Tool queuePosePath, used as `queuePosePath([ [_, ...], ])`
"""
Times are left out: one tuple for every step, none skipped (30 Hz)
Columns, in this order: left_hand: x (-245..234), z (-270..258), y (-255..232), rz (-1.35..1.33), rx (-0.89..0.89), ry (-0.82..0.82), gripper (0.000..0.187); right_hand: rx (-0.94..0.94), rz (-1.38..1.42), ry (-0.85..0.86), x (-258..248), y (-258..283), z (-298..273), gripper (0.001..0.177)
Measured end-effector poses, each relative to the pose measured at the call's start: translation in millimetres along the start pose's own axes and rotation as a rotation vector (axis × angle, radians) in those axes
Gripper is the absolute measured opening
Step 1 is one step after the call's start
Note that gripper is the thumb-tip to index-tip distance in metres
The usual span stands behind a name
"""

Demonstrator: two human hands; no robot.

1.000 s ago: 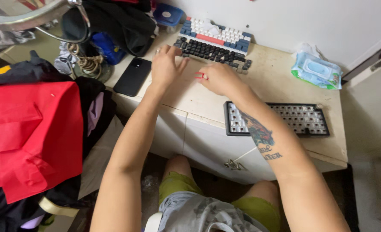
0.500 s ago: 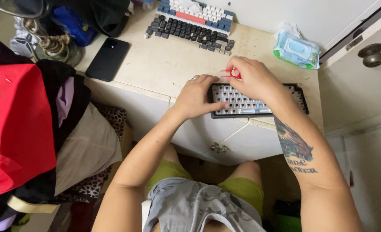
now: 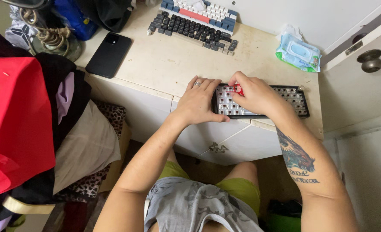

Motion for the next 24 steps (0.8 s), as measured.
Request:
queuePosePath([
  [0.2,0.0,0.3,-0.008,-0.006,0.004,0.123,-0.011,-0.001,-0.013,0.2,0.2,0.4,0.033],
  [0.2,-0.3,0.9,-0.015,-0.013,0.008,0.122,-0.023,-0.002,-0.025,0.7,1.0,1.5,0.033],
  [0.1,-0.3,1.7,-0.023,-0.021,0.012,0.122,-0.036,-0.002,-0.037,0.9,1.8,2.4,0.033],
  [-0.4,-0.3,1.6,-0.024,-0.012,0.006,0.122,-0.024,-0.024,-0.033,1.8,1.8,2.9,0.033],
  [-0.6,0.0,1.4,-0.025,-0.004,0.001,0.122,-0.012,-0.045,-0.028,2.5,1.8,3.0,0.032],
  [-0.9,-0.1,1.5,-0.026,0.003,-0.003,0.121,-0.001,-0.065,-0.024,3.5,2.0,3.9,0.032],
  [-1.0,0.0,1.5,-0.023,0.011,-0.008,0.121,-0.001,-0.075,-0.023,4.3,2.8,5.7,0.033],
  [-0.9,0.0,1.1,-0.02,0.02,-0.012,0.12,0.0,-0.084,-0.023,5.1,3.5,6.8,0.033],
  [-1.3,-0.1,0.9,-0.017,0.029,-0.016,0.12,0.002,-0.093,-0.023,6.0,4.0,7.9,0.033],
  [-1.5,-0.2,1.2,-0.024,0.026,-0.016,0.119,-0.002,-0.099,-0.032,6.0,4.4,8.7,0.033],
  [-1.5,-0.9,1.1,-0.031,0.024,-0.017,0.119,-0.006,-0.104,-0.04,6.1,5.0,9.5,0.032],
  [-1.6,-1.2,1.0,-0.038,0.022,-0.019,0.118,-0.01,-0.111,-0.049,5.7,5.6,10.4,0.032],
  [-1.7,-1.0,0.6,-0.04,0.026,-0.022,0.118,-0.007,-0.124,-0.042,5.7,5.7,11.8,0.033],
  [-1.9,-1.3,0.5,-0.042,0.028,-0.025,0.118,-0.006,-0.135,-0.033,5.6,6.2,13.9,0.033],
  [-2.1,-1.4,0.6,-0.044,0.031,-0.028,0.118,-0.005,-0.147,-0.024,4.9,6.8,15.7,0.034],
  [-2.2,-1.5,0.7,-0.043,0.038,-0.031,0.118,-0.017,-0.139,-0.021,3.1,8.0,17.4,0.033],
  [-2.2,-1.0,0.5,-0.042,0.046,-0.035,0.117,-0.028,-0.131,-0.018,0.7,9.2,18.9,0.033],
  [-2.3,-1.4,0.4,-0.039,0.052,-0.039,0.117,-0.042,-0.122,-0.015,-1.1,11.6,20.0,0.032],
  [-1.9,-2.2,0.4,-0.036,0.047,-0.035,0.117,-0.041,-0.143,-0.002,-1.9,13.8,20.4,0.031],
  [-1.7,-2.1,0.3,-0.033,0.043,-0.033,0.117,-0.04,-0.166,0.01,-3.5,15.5,21.1,0.03],
  [-2.0,-2.3,0.3,-0.029,0.039,-0.03,0.117,-0.039,-0.188,0.022,-4.6,17.3,22.1,0.029],
  [-2.3,-1.9,0.4,-0.03,0.037,-0.028,0.117,-0.059,-0.203,0.02,-6.3,19.6,23.1,0.027],
  [-2.6,-1.3,0.5,-0.03,0.034,-0.026,0.117,-0.078,-0.218,0.018,-7.7,21.2,24.7,0.026],
  [-2.2,-1.3,0.3,-0.032,0.031,-0.021,0.116,-0.095,-0.231,0.018,-7.9,22.2,25.2,0.025],
])
Point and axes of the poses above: each hand's wrist, its own z-axis towards the middle knuckle, its own x-axis out of the palm, y = z × x, the point moved 6 cm from there along z, towards the middle knuckle, and after that the axes turned 10 degrees about -z, right-handed, at the moved point
